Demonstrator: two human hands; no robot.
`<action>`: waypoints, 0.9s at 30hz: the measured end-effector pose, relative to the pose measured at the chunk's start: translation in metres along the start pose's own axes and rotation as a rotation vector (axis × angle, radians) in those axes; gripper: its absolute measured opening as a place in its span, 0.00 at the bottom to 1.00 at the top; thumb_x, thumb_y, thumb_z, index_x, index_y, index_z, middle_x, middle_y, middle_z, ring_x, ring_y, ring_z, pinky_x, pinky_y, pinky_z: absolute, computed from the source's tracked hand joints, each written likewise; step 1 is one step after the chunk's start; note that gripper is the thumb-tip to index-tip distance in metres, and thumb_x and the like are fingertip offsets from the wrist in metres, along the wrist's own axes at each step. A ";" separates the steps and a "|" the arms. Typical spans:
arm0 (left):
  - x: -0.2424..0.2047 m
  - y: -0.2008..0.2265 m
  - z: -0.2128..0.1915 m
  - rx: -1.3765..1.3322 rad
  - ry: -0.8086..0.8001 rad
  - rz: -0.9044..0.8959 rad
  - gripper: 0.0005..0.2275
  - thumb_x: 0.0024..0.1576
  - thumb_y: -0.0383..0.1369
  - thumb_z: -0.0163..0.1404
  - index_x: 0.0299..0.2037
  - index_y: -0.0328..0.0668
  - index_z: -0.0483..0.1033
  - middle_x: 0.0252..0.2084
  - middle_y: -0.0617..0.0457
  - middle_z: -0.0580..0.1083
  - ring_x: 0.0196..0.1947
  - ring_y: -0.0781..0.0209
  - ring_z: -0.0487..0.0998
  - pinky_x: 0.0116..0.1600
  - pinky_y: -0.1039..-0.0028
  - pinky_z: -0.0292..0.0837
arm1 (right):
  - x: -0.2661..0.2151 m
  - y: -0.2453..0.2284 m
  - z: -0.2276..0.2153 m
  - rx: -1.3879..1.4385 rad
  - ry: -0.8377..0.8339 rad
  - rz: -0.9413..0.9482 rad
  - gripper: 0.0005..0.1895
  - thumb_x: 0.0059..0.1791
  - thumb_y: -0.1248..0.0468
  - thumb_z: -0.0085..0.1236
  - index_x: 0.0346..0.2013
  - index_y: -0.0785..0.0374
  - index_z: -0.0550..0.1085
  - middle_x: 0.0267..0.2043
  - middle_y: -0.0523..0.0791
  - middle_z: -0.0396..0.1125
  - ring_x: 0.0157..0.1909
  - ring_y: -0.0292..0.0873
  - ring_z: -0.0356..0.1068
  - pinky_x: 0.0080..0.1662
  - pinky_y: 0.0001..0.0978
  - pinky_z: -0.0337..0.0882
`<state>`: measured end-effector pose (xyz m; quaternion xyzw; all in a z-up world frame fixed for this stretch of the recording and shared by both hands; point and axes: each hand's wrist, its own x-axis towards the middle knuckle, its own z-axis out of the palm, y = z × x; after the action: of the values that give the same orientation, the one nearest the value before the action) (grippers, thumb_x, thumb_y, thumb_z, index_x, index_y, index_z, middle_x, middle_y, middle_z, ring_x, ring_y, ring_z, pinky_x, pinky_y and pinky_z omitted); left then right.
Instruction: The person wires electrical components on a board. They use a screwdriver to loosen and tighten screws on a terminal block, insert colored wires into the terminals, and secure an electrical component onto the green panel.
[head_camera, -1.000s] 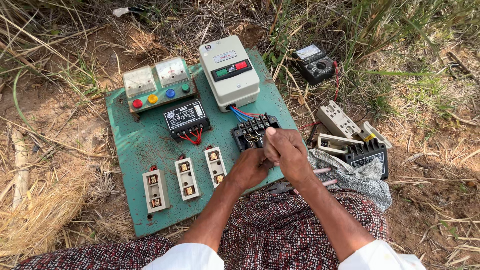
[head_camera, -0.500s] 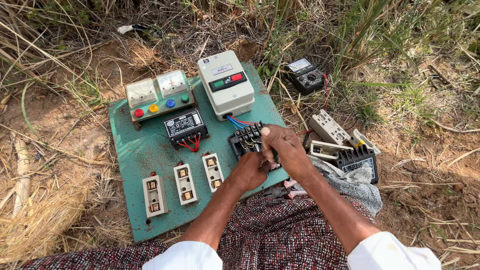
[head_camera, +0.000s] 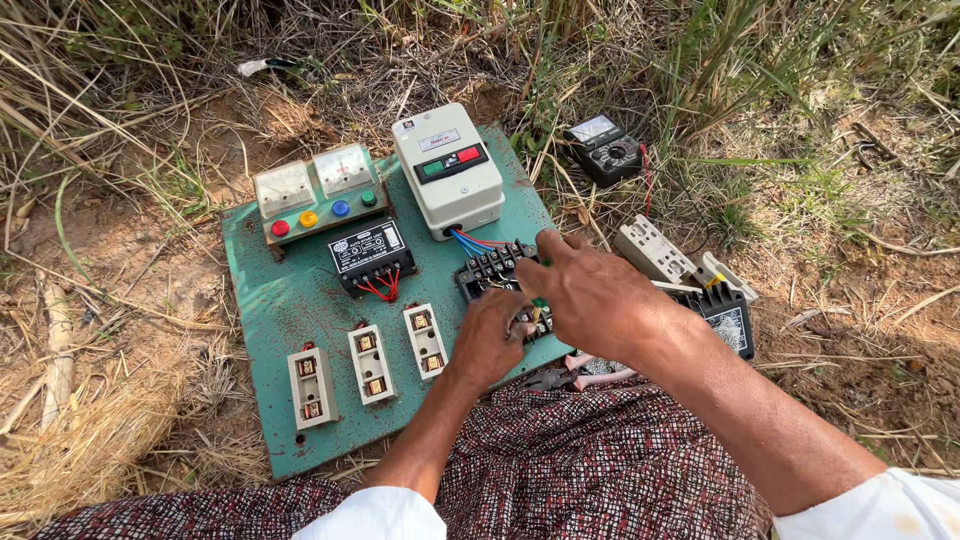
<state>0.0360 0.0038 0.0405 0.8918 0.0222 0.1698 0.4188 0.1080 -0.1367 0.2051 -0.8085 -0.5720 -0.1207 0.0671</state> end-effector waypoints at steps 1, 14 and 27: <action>-0.004 -0.002 0.002 0.001 -0.001 -0.001 0.15 0.51 0.27 0.58 0.49 0.38 0.78 0.46 0.47 0.78 0.51 0.48 0.77 0.59 0.59 0.68 | 0.003 -0.003 -0.007 0.130 -0.196 0.105 0.18 0.43 0.71 0.52 0.48 0.66 0.72 0.40 0.52 0.69 0.30 0.51 0.75 0.33 0.43 0.77; -0.024 0.001 0.048 0.533 -0.035 -0.246 0.26 0.47 0.43 0.64 0.50 0.40 0.68 0.53 0.45 0.66 0.62 0.44 0.61 0.59 0.44 0.55 | 0.005 -0.009 -0.021 0.141 -0.351 0.348 0.20 0.50 0.53 0.57 0.46 0.68 0.70 0.24 0.52 0.72 0.26 0.52 0.75 0.32 0.46 0.76; -0.029 -0.003 0.060 0.542 0.066 -0.210 0.25 0.47 0.41 0.63 0.50 0.39 0.68 0.56 0.43 0.63 0.65 0.41 0.57 0.64 0.38 0.51 | -0.001 -0.001 -0.024 0.086 -0.340 0.281 0.12 0.53 0.59 0.52 0.46 0.64 0.72 0.36 0.51 0.72 0.38 0.53 0.76 0.40 0.45 0.77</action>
<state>0.0282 -0.0443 -0.0057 0.9579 0.1726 0.1424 0.1797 0.1038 -0.1430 0.2274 -0.8853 -0.4616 0.0523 0.0205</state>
